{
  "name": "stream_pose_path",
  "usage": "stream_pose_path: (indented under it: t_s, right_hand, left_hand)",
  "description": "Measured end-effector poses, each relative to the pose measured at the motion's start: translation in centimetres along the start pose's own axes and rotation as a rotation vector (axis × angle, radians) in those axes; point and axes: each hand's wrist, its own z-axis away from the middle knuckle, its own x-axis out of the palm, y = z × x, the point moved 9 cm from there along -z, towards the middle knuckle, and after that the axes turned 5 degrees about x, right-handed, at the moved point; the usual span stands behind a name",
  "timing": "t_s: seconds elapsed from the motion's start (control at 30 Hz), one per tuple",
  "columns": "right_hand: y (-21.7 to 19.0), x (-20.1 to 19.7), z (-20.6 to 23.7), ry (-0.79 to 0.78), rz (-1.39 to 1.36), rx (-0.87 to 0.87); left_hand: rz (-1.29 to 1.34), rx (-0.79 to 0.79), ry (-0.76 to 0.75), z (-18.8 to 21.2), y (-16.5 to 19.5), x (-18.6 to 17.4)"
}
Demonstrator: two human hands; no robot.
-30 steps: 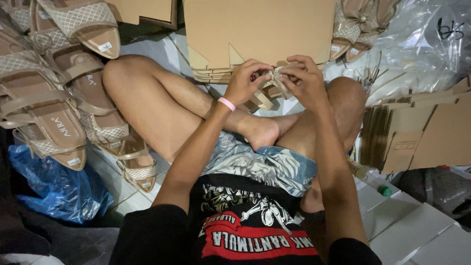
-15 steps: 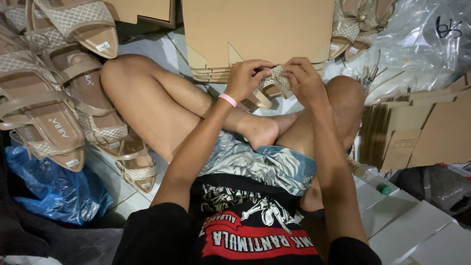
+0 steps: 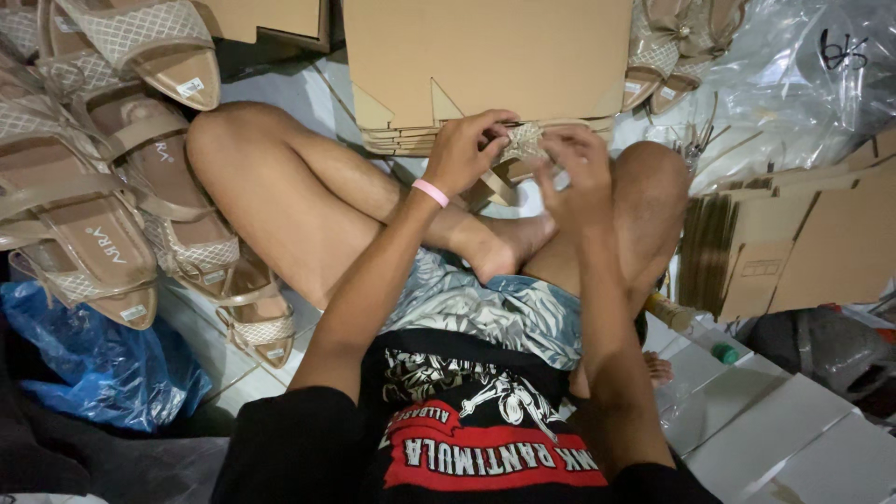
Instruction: The person sits on the floor and assembles beige heeled sandals by hand. They attach straps to the sole and heel, then secure the components with rubber bands. The person handles multiple sandals and cardboard packaging materials during the process.
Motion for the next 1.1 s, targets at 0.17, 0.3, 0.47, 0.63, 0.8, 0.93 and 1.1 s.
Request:
stream_pose_path:
  t_s: [0.17, 0.3, 0.47, 0.63, 0.8, 0.93, 1.1]
  right_hand:
    - [-1.8, 2.5, -0.7, 0.007, 0.431, -0.206]
    - [-1.6, 3.0, -1.3, 0.013, 0.453, -0.249]
    - [0.0, 3.0, -1.0, 0.013, 0.428, -0.146]
    - [0.9, 2.9, -1.0, 0.04, 0.35, -0.073]
    - [1.7, 3.0, -1.0, 0.013, 0.311, 0.014]
    - [2.4, 1.8, -0.6, -0.022, 0.139, 0.048]
    - [3.2, 0.3, 0.2, 0.034, 0.066, 0.09]
  left_hand:
    - [0.01, 0.033, 0.026, 0.4, 0.6, -0.4]
    - [-0.001, 0.065, 0.028, 0.5, 0.9, -0.5]
    - [-0.129, 0.148, 0.05, 0.9, 1.5, -0.2]
    - [-0.182, 0.178, 0.102, 1.5, 1.9, -0.4]
    - [-0.123, 0.099, 0.117, 1.6, 1.6, -0.8]
    - [-0.047, 0.006, 0.033, 1.1, 0.6, -0.5]
    - [-0.068, 0.051, 0.062, 0.8, 0.3, -0.5]
